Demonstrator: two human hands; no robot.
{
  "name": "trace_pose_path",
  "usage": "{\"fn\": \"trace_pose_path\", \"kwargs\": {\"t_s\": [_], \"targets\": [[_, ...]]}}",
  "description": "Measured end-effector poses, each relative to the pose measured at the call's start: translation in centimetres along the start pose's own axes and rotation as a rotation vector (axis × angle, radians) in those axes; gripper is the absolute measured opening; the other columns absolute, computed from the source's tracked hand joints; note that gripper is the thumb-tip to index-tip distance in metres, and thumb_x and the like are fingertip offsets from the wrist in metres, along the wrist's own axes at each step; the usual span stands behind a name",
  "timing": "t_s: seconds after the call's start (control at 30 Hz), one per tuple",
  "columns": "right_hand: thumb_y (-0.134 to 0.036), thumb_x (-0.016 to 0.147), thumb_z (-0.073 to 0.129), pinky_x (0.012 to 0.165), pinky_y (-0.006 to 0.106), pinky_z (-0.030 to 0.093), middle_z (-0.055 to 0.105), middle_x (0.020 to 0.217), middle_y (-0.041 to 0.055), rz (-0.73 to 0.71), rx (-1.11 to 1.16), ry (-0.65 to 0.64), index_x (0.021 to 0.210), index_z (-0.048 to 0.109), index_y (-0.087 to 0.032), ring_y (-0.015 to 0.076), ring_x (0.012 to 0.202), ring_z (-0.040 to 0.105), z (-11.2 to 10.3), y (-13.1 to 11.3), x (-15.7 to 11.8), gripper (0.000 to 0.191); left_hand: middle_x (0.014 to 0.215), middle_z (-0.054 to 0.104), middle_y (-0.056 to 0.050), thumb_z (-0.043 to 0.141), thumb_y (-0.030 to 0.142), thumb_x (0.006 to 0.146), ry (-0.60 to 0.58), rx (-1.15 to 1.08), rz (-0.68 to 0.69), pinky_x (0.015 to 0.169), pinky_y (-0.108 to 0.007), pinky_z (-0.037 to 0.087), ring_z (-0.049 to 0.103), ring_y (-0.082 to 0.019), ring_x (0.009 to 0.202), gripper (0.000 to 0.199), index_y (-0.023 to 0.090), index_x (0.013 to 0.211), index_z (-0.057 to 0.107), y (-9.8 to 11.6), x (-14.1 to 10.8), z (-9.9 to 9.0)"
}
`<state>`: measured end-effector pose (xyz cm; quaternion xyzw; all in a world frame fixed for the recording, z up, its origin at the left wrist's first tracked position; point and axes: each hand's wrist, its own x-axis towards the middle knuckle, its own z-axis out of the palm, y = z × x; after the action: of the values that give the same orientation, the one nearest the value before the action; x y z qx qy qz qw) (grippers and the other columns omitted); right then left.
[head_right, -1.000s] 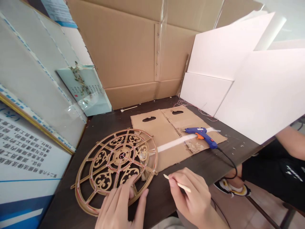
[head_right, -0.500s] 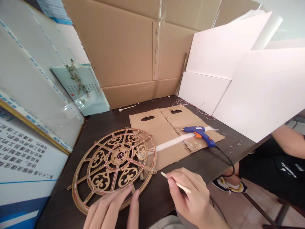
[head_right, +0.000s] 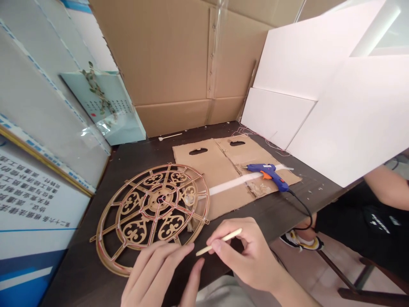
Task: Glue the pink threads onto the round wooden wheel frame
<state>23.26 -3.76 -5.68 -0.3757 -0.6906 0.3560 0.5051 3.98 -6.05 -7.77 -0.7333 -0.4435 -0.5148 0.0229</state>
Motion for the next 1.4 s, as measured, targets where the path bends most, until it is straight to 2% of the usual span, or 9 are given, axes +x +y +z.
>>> {"fn": "trace_pose_path", "kwargs": {"t_s": [0.13, 0.33, 0.53, 0.8, 1.1, 1.4], "targets": [[-0.024, 0.1, 0.066, 0.053, 0.015, 0.05, 0.074, 0.072, 0.0022, 0.014, 0.06, 0.009, 0.088, 0.077, -0.019, 0.0082, 0.053, 0.063, -0.2, 0.1, 0.0, 0.018, 0.091, 0.072, -0.002, 0.067, 0.006, 0.092, -0.008, 0.005, 0.021, 0.091, -0.032, 0.051, 0.061, -0.018, 0.093, 0.018, 0.02, 0.103, 0.072, -0.4, -0.1, -0.1], [-0.024, 0.1, 0.066, 0.055, 0.016, 0.05, 0.075, 0.073, 0.0015, 0.01, 0.021, 0.007, 0.09, 0.078, -0.02, 0.0083, 0.056, 0.064, -0.2, 0.1, -0.1, 0.016, 0.091, 0.073, -0.001, 0.07, 0.004, 0.088, -0.061, 0.035, 0.134, 0.089, -0.029, 0.053, 0.062, -0.016, 0.089, 0.022, 0.018, 0.104, 0.072, -1.0, 0.1, -0.5], [-0.024, 0.098, 0.068, 0.056, 0.016, 0.049, 0.074, 0.071, -0.001, -0.002, -0.046, 0.012, 0.088, 0.078, -0.022, 0.0082, 0.057, 0.064, -0.1, 0.1, -0.1, 0.014, 0.087, 0.073, 0.0, 0.068, 0.0, 0.088, -0.039, 0.016, 0.095, 0.085, -0.03, 0.053, 0.062, -0.016, 0.086, 0.023, 0.019, 0.101, 0.071, -0.6, 0.0, -0.4], [-0.024, 0.097, 0.069, 0.057, 0.02, 0.049, 0.073, 0.069, 0.0012, -0.019, -0.106, 0.01, 0.084, 0.077, -0.019, 0.012, 0.06, 0.066, 0.2, 0.3, -0.1, 0.016, 0.085, 0.073, 0.001, 0.066, 0.001, 0.087, -0.06, 0.107, 0.173, 0.081, -0.03, 0.053, 0.067, -0.017, 0.085, 0.023, 0.019, 0.1, 0.069, -0.9, -0.2, -0.2], [-0.025, 0.098, 0.068, 0.054, 0.022, 0.046, 0.072, 0.069, 0.0021, -0.01, -0.115, 0.014, 0.084, 0.077, -0.019, 0.0122, 0.058, 0.063, 0.4, 0.4, -0.3, 0.018, 0.083, 0.071, 0.001, 0.06, 0.0, 0.085, -0.048, 0.098, 0.114, 0.085, -0.033, 0.049, 0.065, -0.019, 0.084, 0.025, 0.021, 0.097, 0.067, -0.4, -0.5, 0.3], [-0.021, 0.099, 0.067, 0.054, 0.022, 0.045, 0.073, 0.071, 0.0008, -0.04, -0.123, -0.007, 0.087, 0.076, -0.02, 0.0114, 0.059, 0.065, 0.5, 0.3, -0.3, 0.015, 0.075, 0.064, 0.001, 0.053, -0.001, 0.088, 0.032, 0.073, 0.095, 0.08, -0.032, 0.046, 0.059, -0.018, 0.078, 0.023, 0.02, 0.088, 0.062, -0.4, -0.6, 1.3]]}}
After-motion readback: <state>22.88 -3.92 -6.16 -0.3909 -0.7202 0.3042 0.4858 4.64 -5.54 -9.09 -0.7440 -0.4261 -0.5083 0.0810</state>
